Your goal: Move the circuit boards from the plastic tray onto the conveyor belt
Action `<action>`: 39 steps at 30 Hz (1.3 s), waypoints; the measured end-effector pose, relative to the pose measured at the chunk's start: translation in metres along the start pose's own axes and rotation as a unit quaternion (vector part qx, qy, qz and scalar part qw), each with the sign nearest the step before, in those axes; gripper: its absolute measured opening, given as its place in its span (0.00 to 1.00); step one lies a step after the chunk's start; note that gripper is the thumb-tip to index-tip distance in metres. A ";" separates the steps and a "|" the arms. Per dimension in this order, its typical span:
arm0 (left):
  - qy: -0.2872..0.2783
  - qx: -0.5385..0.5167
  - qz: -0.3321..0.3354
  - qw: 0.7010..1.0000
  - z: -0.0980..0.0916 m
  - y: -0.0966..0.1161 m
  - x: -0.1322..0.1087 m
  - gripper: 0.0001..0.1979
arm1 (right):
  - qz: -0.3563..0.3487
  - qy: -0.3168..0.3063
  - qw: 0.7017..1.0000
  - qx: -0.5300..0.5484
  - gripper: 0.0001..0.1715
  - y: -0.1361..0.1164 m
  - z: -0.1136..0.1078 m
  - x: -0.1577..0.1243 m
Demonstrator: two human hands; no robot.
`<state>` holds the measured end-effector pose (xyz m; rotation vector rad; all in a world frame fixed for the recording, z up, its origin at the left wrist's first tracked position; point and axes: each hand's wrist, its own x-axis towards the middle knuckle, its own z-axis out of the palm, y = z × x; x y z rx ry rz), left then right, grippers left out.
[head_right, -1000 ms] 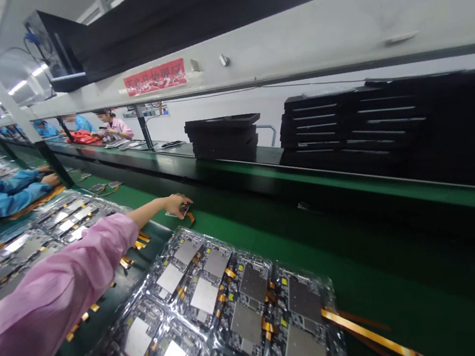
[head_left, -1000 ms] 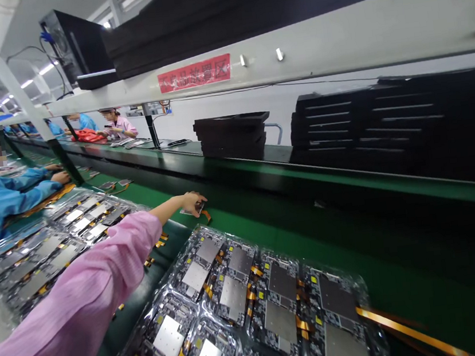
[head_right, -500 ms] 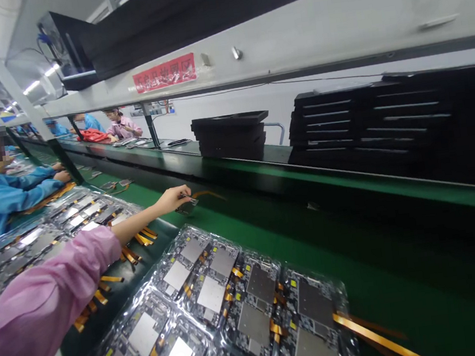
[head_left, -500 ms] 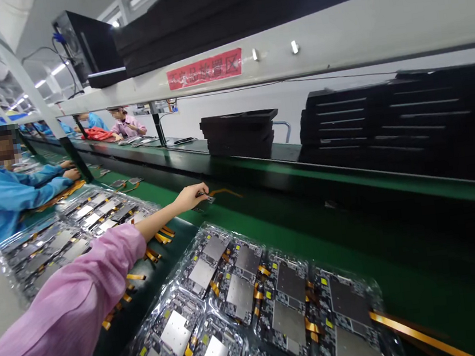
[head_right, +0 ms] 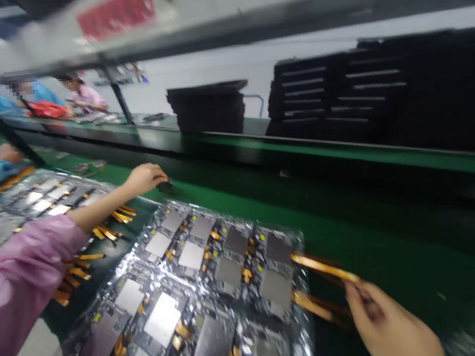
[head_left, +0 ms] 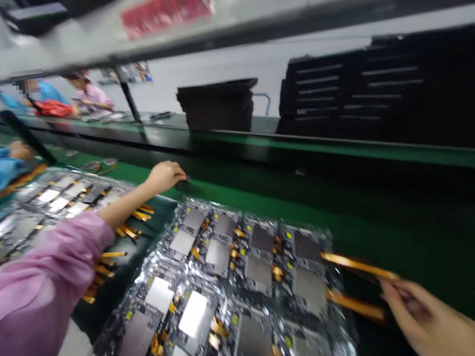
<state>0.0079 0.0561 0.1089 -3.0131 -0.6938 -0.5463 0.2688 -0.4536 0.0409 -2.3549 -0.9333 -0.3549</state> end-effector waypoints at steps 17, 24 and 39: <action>-0.406 -0.506 0.147 0.747 -0.018 0.297 -0.130 0.14 | -0.024 0.013 0.998 0.065 0.13 -0.003 0.011 -0.027; -0.369 -0.408 0.248 0.797 0.015 0.308 -0.155 0.15 | -0.030 0.010 0.997 0.070 0.12 -0.003 0.012 -0.026; -0.157 -0.209 0.464 0.846 0.016 0.305 -0.177 0.18 | -0.034 0.006 0.997 0.066 0.10 -0.005 0.012 -0.027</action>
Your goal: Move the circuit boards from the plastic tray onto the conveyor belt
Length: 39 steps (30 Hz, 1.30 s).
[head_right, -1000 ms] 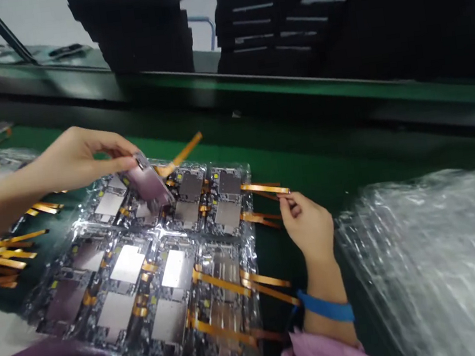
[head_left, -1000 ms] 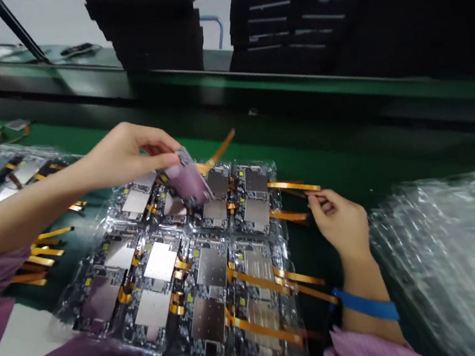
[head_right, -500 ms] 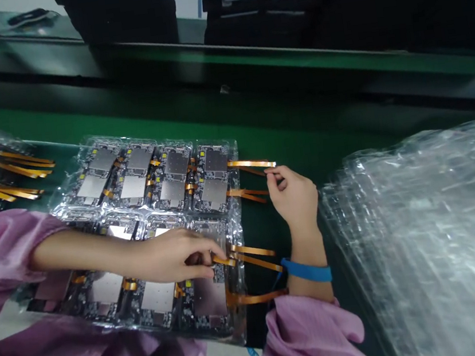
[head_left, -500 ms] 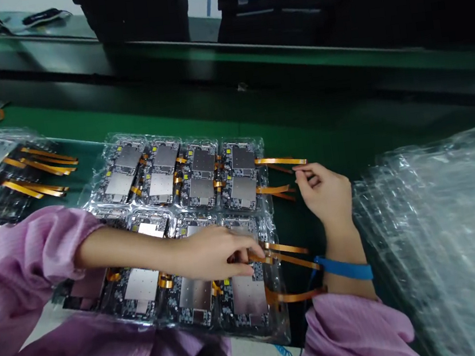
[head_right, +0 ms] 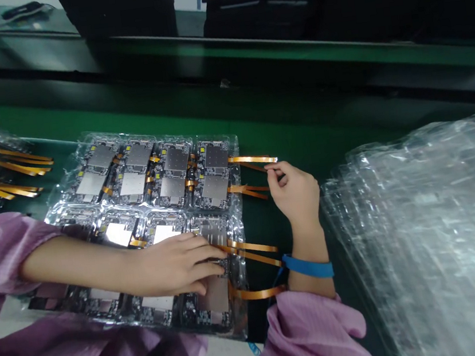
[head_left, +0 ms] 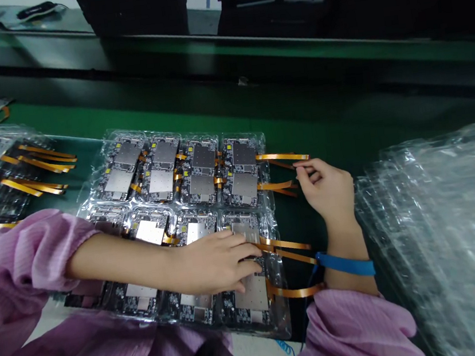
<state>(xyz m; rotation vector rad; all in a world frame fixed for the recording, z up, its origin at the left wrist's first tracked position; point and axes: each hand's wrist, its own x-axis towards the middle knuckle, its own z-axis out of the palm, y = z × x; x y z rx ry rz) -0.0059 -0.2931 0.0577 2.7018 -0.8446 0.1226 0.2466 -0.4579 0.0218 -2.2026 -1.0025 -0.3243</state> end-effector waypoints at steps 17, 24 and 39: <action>-0.038 0.052 0.026 0.998 0.020 0.067 -0.021 0.20 | 0.259 0.102 0.945 0.170 0.13 -0.109 -0.090 -0.191; -0.051 0.127 -0.003 0.991 0.016 0.076 -0.016 0.03 | 0.324 -0.113 0.910 0.231 0.19 -0.119 -0.078 -0.265; -0.016 0.045 -0.008 0.999 -0.009 0.074 -0.016 0.07 | 0.283 0.031 0.918 0.278 0.32 -0.157 -0.042 -0.250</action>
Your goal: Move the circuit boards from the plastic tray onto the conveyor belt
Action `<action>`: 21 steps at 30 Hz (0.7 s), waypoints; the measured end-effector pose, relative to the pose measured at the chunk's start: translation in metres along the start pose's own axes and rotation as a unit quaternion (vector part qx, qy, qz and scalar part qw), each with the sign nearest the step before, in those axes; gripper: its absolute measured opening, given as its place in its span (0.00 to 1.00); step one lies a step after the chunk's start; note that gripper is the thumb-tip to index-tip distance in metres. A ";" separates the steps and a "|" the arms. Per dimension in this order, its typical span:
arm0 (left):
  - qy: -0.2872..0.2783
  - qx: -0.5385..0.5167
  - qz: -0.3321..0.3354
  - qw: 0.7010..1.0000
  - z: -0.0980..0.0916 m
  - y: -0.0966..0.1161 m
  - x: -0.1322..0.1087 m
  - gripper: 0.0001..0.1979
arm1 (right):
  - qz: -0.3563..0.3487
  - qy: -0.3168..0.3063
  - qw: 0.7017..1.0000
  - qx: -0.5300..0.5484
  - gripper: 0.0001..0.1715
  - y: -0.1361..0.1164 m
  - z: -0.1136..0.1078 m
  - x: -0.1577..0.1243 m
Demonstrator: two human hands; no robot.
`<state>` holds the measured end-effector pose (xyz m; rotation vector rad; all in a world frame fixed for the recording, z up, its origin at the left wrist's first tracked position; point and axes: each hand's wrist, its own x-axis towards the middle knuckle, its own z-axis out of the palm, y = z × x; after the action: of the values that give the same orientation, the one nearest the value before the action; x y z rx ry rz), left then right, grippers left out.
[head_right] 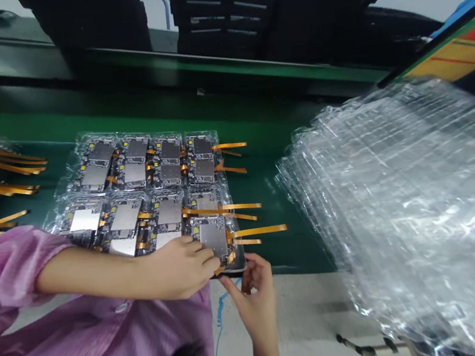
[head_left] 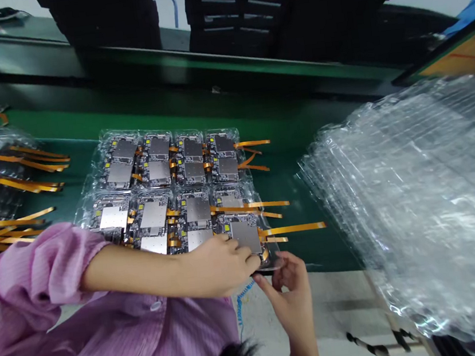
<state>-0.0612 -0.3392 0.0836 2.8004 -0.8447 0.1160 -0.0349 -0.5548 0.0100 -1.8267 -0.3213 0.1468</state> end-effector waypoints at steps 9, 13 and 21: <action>0.002 0.005 0.002 1.000 0.001 0.001 -0.001 0.07 | -0.050 0.057 0.995 -0.063 0.15 0.003 0.015 0.016; -0.003 0.009 0.006 1.000 0.003 0.001 -0.001 0.08 | -0.010 0.126 0.992 -0.024 0.18 0.007 0.014 0.029; -0.002 -0.013 0.021 1.000 0.011 -0.001 -0.009 0.09 | 0.000 0.238 0.969 -0.073 0.29 0.017 -0.015 0.042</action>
<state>-0.0677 -0.3363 0.0718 2.7599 -0.9007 0.1046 0.0118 -0.5604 0.0005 -1.9400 0.0074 -0.3219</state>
